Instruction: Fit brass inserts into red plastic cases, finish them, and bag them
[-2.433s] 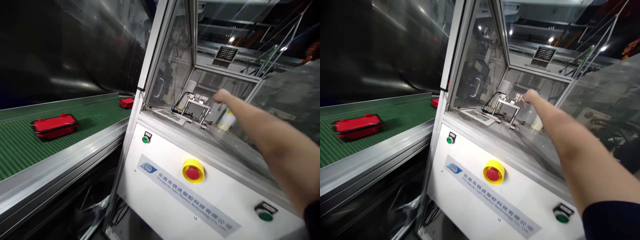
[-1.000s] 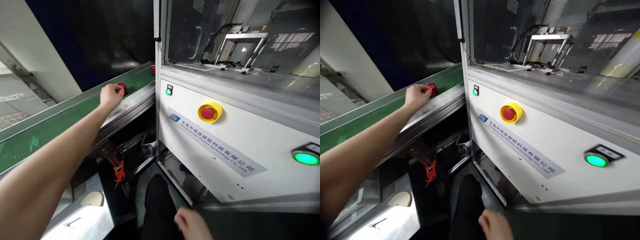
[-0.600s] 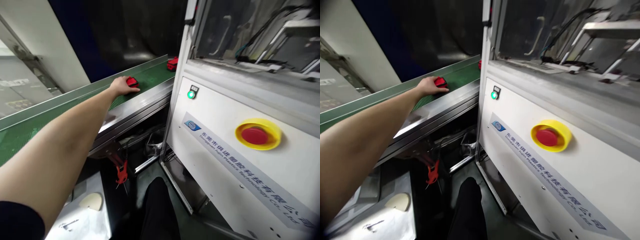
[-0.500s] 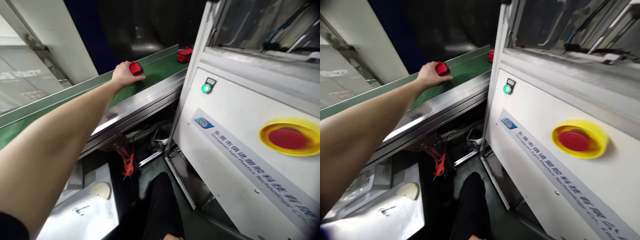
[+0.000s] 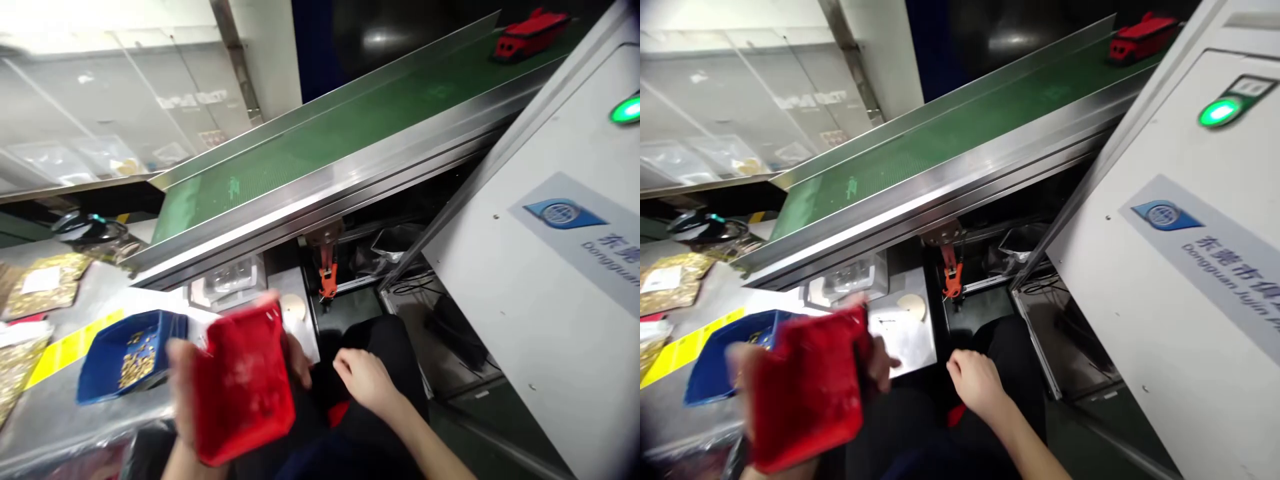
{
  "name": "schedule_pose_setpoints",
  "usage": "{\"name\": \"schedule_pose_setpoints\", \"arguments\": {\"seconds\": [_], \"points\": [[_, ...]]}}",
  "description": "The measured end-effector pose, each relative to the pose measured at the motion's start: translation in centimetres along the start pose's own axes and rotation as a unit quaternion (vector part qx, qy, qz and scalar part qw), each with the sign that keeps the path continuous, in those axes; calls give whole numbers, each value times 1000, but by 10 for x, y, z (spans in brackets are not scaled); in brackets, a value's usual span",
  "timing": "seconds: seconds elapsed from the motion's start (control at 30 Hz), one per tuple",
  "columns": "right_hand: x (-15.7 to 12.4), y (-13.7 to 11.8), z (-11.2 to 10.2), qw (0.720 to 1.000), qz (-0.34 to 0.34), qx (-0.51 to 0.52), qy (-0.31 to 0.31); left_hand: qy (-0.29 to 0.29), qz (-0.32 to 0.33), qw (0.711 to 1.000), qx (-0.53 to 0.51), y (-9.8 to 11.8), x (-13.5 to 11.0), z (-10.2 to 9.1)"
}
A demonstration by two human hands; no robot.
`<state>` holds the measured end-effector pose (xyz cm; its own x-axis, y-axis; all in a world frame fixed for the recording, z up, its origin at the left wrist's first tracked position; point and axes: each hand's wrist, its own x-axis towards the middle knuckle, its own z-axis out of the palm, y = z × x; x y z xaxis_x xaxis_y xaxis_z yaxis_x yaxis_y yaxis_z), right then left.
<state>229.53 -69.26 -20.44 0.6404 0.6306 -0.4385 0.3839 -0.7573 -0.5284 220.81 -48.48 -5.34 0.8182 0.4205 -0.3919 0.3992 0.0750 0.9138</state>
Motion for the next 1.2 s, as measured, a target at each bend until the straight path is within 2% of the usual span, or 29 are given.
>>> {"name": "schedule_pose_setpoints", "arguments": {"seconds": [0.03,0.07,0.1,0.17,0.23,0.33,0.43,0.5,0.57,0.63,0.7,0.83,0.9,0.97,1.07,1.2], "points": [[16,-17,-2,1000,-18,-4,13,-12,-90,984,-150,-38,-21,4],[31,-34,-2,999,-32,-10,28,-21,-177,950,-256,-72,-41,7],[46,-50,-1,998,-41,-18,44,-25,-241,918,-313,-101,-60,7],[71,-81,4,995,-56,-35,71,-26,-296,887,-355,-144,-93,1],[88,-113,18,993,-82,-48,75,-21,-292,875,-385,-171,-120,-14],[99,-167,55,987,-144,-59,32,-43,-212,843,-492,-195,-149,-39],[104,-223,107,983,-167,-74,-3,-74,-141,813,-560,-206,-164,-52],[107,-252,139,985,-150,-86,-4,-78,-119,815,-562,-209,-168,-55],[112,-268,163,987,-132,-94,0,-70,-97,821,-558,-209,-170,-55],[116,-266,172,987,-133,-94,9,-58,-76,827,-554,-211,-172,-56],[116,-248,165,985,-145,-86,29,-44,-59,835,-546,-215,-173,-56],[109,-181,114,981,-131,-75,122,-11,-46,845,-533,-229,-180,-53],[106,-146,86,976,-110,-82,170,-11,-44,842,-537,-233,-182,-49],[104,-121,68,972,-107,-92,187,-25,-37,842,-538,-234,-182,-45],[105,-110,67,970,-143,-106,168,-56,-27,846,-529,-233,-177,-38],[117,-126,92,968,-167,-119,145,-96,-30,847,-521,-231,-167,-30]]}}
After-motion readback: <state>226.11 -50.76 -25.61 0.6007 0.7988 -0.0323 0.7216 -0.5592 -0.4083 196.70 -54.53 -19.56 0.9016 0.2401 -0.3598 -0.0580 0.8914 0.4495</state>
